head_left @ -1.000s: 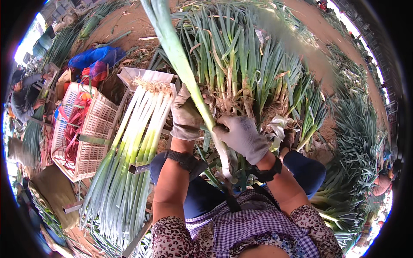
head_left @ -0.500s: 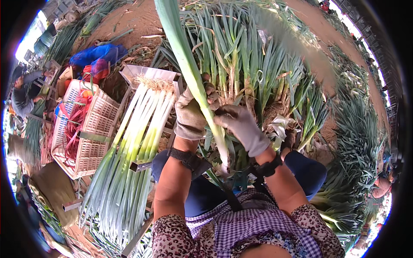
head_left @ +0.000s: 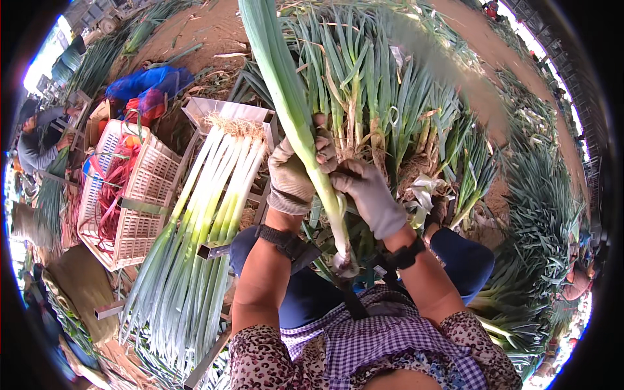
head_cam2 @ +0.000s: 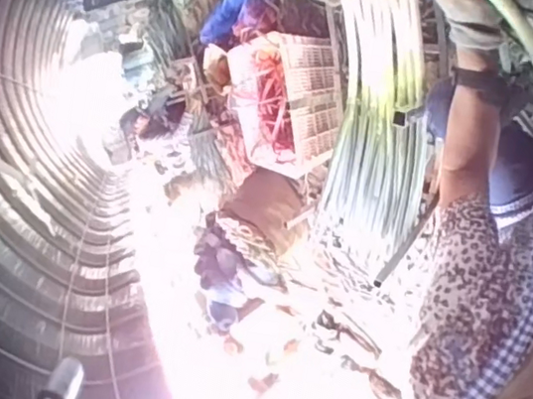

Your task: The person cleans leeks by hand, peeling away the outer layers and pulling off the roots before placing them onto a metal rack.

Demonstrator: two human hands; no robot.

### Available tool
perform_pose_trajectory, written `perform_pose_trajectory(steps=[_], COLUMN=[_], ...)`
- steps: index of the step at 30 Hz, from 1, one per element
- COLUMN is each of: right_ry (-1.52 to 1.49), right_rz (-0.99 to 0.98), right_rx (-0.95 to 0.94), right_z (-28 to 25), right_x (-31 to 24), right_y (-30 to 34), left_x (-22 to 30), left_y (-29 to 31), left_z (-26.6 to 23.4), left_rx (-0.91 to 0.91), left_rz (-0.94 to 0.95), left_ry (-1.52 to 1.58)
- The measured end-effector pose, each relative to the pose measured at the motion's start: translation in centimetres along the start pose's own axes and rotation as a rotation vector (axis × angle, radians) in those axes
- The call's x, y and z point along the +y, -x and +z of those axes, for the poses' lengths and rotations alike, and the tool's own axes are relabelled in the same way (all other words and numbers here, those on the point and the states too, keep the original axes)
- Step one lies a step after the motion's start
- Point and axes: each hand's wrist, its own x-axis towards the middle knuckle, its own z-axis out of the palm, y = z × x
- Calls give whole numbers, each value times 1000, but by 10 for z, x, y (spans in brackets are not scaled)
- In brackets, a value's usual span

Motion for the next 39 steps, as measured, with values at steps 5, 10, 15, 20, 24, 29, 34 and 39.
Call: perform_pose_trajectory(steps=[5, 10, 15, 20, 24, 29, 34, 39], right_ry=[-248, 810, 542, -37, 325, -49, 284, 283], right_rz=[183, 453, 146, -23, -241, 102, -385, 289], right_rx=[-578, -896, -213, 106, 113, 233, 209, -325], right_z=[-1, -32, -32, -11, 4, -25, 31, -14], right_x=[70, 137, 84, -1, 2, 50, -20, 37], right_y=[27, 124, 65, 1, -12, 8, -27, 10], left_x=[-4, 4, 4, 5, 2, -1, 0, 24], left_y=[0, 1, 3, -1, -5, -14, -8, 4], left_z=[3, 4, -8, -8, -8, -20, -24, -18], left_rx=[-39, 36, 223, 330, 342, 402, 473, 471], left_rz=[-46, 56, 274, 306, 362, 395, 288, 392], left_ry=[3, -87, -182, -407, -403, -392, -358, -430])
